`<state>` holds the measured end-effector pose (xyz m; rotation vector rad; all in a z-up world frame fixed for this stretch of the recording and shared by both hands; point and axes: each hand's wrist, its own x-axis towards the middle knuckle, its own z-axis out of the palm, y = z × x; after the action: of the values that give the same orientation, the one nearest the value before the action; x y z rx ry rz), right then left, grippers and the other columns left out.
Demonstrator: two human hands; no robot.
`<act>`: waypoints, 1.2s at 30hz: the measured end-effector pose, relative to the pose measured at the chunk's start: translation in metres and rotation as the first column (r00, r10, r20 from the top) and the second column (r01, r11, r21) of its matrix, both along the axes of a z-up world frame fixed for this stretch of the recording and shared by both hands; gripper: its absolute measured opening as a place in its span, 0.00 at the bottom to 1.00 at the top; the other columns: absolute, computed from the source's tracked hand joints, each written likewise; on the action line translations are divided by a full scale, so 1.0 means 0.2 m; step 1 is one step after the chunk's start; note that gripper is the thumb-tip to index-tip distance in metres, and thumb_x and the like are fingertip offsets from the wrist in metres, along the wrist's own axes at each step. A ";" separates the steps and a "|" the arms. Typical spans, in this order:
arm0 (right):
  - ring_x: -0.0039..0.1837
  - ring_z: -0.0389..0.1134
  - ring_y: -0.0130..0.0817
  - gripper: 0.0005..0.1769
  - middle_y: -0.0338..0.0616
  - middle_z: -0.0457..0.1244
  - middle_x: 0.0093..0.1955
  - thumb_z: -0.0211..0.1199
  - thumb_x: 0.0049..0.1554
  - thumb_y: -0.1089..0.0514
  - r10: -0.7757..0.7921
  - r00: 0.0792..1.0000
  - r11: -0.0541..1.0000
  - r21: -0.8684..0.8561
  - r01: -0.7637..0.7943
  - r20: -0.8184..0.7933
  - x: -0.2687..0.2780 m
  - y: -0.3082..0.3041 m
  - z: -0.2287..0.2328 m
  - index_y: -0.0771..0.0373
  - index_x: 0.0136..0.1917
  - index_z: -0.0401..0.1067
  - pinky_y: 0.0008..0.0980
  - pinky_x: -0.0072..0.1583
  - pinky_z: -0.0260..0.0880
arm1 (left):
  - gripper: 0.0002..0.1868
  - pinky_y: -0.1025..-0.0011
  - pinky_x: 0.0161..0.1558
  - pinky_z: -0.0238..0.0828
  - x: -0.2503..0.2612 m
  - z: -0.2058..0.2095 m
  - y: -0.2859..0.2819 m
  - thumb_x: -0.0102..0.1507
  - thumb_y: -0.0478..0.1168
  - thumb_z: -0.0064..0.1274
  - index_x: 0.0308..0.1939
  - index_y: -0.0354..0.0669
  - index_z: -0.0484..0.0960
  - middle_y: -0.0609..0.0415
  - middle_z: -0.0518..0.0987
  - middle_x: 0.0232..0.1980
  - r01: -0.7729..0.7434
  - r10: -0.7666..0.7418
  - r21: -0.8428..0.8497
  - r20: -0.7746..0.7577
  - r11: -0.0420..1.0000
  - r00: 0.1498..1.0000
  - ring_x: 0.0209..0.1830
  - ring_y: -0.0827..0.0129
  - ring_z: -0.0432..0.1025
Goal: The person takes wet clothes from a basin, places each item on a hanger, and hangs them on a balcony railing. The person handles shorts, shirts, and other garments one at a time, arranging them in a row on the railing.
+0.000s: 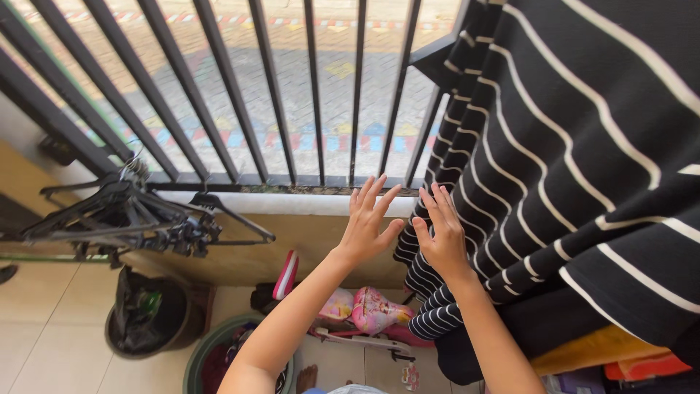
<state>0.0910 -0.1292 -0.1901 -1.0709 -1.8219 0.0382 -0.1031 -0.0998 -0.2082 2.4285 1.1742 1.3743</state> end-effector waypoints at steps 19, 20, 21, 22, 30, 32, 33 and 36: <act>0.82 0.52 0.57 0.27 0.55 0.57 0.78 0.61 0.62 0.57 0.519 0.854 0.844 -0.154 -0.514 -0.006 -0.89 -0.04 -0.26 0.61 0.74 0.65 0.48 0.75 0.58 | 0.36 0.35 0.76 0.33 -0.81 -0.29 -0.62 0.64 0.48 0.55 0.76 0.51 0.65 0.44 0.54 0.82 -0.510 0.520 -0.191 0.007 0.839 0.854 0.84 0.45 0.44; 0.82 0.52 0.57 0.27 0.55 0.57 0.78 0.61 0.62 0.58 0.548 0.837 0.824 -0.167 -0.541 -0.007 -0.95 -0.06 -0.27 0.60 0.74 0.65 0.48 0.75 0.58 | 0.35 0.36 0.76 0.33 -0.85 -0.30 -0.66 0.65 0.48 0.55 0.76 0.51 0.65 0.44 0.54 0.82 -0.537 0.549 -0.200 0.010 0.820 0.835 0.84 0.45 0.44; 0.82 0.52 0.57 0.27 0.54 0.57 0.78 0.61 0.62 0.58 0.575 0.818 0.804 -0.180 -0.567 -0.008 -1.00 -0.08 -0.28 0.60 0.74 0.66 0.48 0.75 0.58 | 0.35 0.36 0.76 0.33 -0.89 -0.31 -0.71 0.65 0.47 0.55 0.76 0.51 0.65 0.44 0.54 0.82 -0.563 0.578 -0.209 0.013 0.800 0.816 0.84 0.46 0.44; 0.82 0.52 0.56 0.28 0.54 0.57 0.78 0.61 0.62 0.58 0.601 0.799 0.783 -0.194 -0.592 -0.012 -1.06 -0.11 -0.29 0.60 0.74 0.66 0.48 0.75 0.58 | 0.34 0.36 0.76 0.33 -0.94 -0.33 -0.76 0.65 0.47 0.55 0.75 0.51 0.66 0.44 0.54 0.82 -0.584 0.601 -0.222 0.014 0.781 0.799 0.84 0.45 0.44; 0.82 0.50 0.55 0.28 0.55 0.56 0.79 0.62 0.60 0.59 0.755 0.655 0.630 -0.273 -0.727 -0.003 -1.44 -0.26 -0.42 0.59 0.74 0.66 0.48 0.75 0.57 | 0.32 0.37 0.77 0.35 -1.20 -0.48 -1.06 0.66 0.47 0.54 0.74 0.52 0.68 0.44 0.57 0.81 -0.730 0.764 -0.272 0.034 0.627 0.644 0.84 0.46 0.47; 0.82 0.51 0.55 0.29 0.55 0.56 0.79 0.62 0.60 0.59 0.784 0.621 0.593 -0.291 -0.751 -0.005 -1.51 -0.28 -0.46 0.59 0.74 0.66 0.47 0.74 0.58 | 0.32 0.38 0.77 0.35 -1.24 -0.51 -1.12 0.65 0.46 0.54 0.74 0.51 0.68 0.44 0.57 0.81 -0.755 0.793 -0.284 0.032 0.591 0.609 0.83 0.46 0.47; 0.82 0.51 0.55 0.29 0.55 0.56 0.79 0.62 0.60 0.59 0.798 0.603 0.573 -0.302 -0.762 -0.008 -1.55 -0.29 -0.48 0.59 0.74 0.66 0.46 0.74 0.58 | 0.32 0.38 0.77 0.35 -1.26 -0.52 -1.14 0.65 0.46 0.54 0.74 0.51 0.68 0.44 0.57 0.81 -0.767 0.807 -0.290 0.032 0.573 0.590 0.83 0.46 0.47; 0.82 0.51 0.54 0.29 0.55 0.55 0.79 0.62 0.59 0.59 0.843 0.538 0.510 -0.328 -0.795 0.008 -1.64 -0.27 -0.53 0.59 0.74 0.66 0.46 0.74 0.58 | 0.31 0.37 0.77 0.34 -1.31 -0.57 -1.19 0.66 0.45 0.54 0.74 0.51 0.68 0.44 0.57 0.81 -0.798 0.848 -0.313 0.048 0.515 0.528 0.83 0.46 0.46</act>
<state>-0.2362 -0.1841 -0.2968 -0.2620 -2.3909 0.8468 -0.3654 -0.3382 -0.3217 1.4602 2.4541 1.4324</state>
